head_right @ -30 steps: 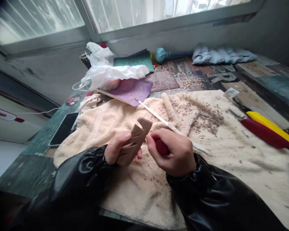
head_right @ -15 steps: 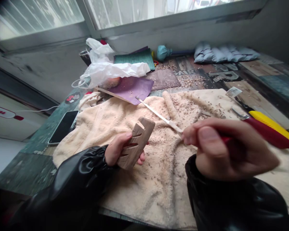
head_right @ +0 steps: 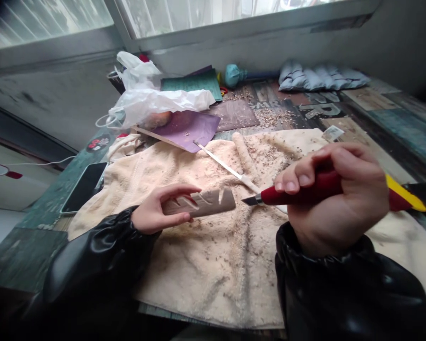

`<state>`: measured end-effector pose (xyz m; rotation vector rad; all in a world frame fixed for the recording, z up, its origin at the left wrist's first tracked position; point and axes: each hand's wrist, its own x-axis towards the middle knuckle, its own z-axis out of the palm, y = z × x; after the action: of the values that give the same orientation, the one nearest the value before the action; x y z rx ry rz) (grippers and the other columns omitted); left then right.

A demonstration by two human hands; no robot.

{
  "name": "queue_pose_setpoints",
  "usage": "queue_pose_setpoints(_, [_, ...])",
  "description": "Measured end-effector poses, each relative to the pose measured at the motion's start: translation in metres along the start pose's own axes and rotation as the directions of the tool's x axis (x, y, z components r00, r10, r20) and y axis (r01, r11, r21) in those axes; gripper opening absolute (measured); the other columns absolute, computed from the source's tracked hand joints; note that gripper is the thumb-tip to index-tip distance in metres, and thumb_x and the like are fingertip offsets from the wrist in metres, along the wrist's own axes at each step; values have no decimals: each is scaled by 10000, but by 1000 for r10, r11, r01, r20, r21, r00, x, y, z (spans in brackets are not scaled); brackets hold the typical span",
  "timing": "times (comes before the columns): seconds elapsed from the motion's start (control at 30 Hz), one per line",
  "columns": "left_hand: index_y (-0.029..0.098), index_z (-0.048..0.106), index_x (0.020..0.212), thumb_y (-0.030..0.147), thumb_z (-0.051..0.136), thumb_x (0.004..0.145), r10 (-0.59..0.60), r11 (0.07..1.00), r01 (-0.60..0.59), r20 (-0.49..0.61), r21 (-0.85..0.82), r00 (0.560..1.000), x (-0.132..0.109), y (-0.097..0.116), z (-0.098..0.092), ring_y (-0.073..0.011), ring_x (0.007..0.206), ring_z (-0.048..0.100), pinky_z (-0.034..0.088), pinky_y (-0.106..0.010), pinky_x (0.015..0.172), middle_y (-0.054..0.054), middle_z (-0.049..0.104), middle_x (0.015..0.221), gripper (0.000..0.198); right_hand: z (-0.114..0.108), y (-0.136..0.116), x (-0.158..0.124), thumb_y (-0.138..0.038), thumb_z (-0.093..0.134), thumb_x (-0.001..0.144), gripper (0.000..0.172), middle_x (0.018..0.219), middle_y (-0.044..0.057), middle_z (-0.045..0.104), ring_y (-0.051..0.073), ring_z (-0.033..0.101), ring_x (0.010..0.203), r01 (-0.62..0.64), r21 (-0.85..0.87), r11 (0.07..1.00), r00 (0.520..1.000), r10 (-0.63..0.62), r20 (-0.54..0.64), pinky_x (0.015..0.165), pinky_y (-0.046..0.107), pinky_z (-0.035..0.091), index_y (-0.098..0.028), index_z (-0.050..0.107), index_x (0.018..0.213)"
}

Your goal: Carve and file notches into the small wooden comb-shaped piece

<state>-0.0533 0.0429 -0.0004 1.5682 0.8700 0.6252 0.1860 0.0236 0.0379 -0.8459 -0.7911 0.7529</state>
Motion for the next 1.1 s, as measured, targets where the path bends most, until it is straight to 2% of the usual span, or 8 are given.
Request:
queue_pose_setpoints(0.1, [136, 528, 1063, 196, 715, 603, 58, 998, -58, -59, 5, 997, 0, 4, -5, -163, 754, 628, 543, -246, 628, -87, 617, 943, 501, 6, -3, -4, -155, 489, 590, 85, 387, -42, 321, 64, 310, 318, -59, 87, 994, 996, 65, -67, 288, 222, 217, -169, 512, 510])
queue_pose_setpoints(0.23, [152, 435, 1121, 218, 686, 642, -9, 993, 10, 4, -121, 1000, 1, 6, -4, -94, 552, 594, 520, -211, 457, -90, 608, 962, 545, 9, -2, -7, -139, 498, 578, 72, 427, -31, 382, 61, 306, 307, -59, 76, 995, 991, 67, -112, 264, 220, 198, -159, 523, 514])
queue_pose_setpoints(0.4, [152, 435, 972, 219, 630, 679, -92, 986, 104, 91, -130, 992, 3, 0, -4, -31, 400, 514, 398, -143, 323, -70, 610, 942, 358, 14, 2, -16, -147, 509, 599, 91, 403, -29, 391, 77, 337, 286, -115, 94, 989, 993, 113, 30, 257, 233, 237, -157, 544, 516])
queue_pose_setpoints(0.6, [120, 519, 958, 251, 659, 655, -25, 992, 7, 137, 129, 990, 9, -8, -9, -145, 754, 616, 506, -266, 662, -60, 650, 832, 359, 16, 5, -30, -140, 477, 688, 153, 342, -37, 370, 90, 346, 261, -235, 149, 961, 939, 184, 289, 268, 226, 273, -162, 545, 552])
queue_pose_setpoints(0.7, [120, 584, 920, 253, 642, 668, 71, 907, -91, 62, 410, 996, 10, -11, -7, -158, 770, 600, 481, -315, 731, -64, 650, 824, 290, 15, 10, -35, -207, 521, 695, 185, 365, -37, 380, 90, 358, 288, -305, 171, 937, 896, 222, 385, 296, 237, 297, -178, 495, 514])
queue_pose_setpoints(0.8, [135, 634, 868, 275, 612, 699, 213, 790, -240, 114, 564, 970, 10, -15, -3, -174, 828, 577, 455, -345, 791, -81, 640, 889, 221, 15, 15, -39, -307, 532, 699, 223, 383, -25, 388, 105, 381, 329, -344, 180, 922, 860, 232, 455, 341, 266, 327, -184, 497, 516])
queue_pose_setpoints(0.97, [202, 632, 1015, 476, 659, 626, 305, 667, -405, 267, 626, 914, 9, -23, 0, -247, 1031, 464, 368, -438, 910, -111, 542, 1111, 476, 16, 19, -50, -361, 510, 713, 238, 409, -5, 396, 131, 403, 384, -348, 175, 921, 852, 233, 469, 392, 299, 335, -187, 538, 553])
queue_pose_setpoints(1.1, [263, 611, 1070, 513, 648, 623, 281, 612, -428, 323, 665, 904, 7, -29, 3, -286, 1100, 384, 315, -489, 920, -93, 509, 1159, 513, 16, 18, -55, -344, 514, 713, 226, 414, 0, 399, 144, 415, 401, -343, 122, 931, 867, 264, 422, 410, 314, 340, -190, 537, 550])
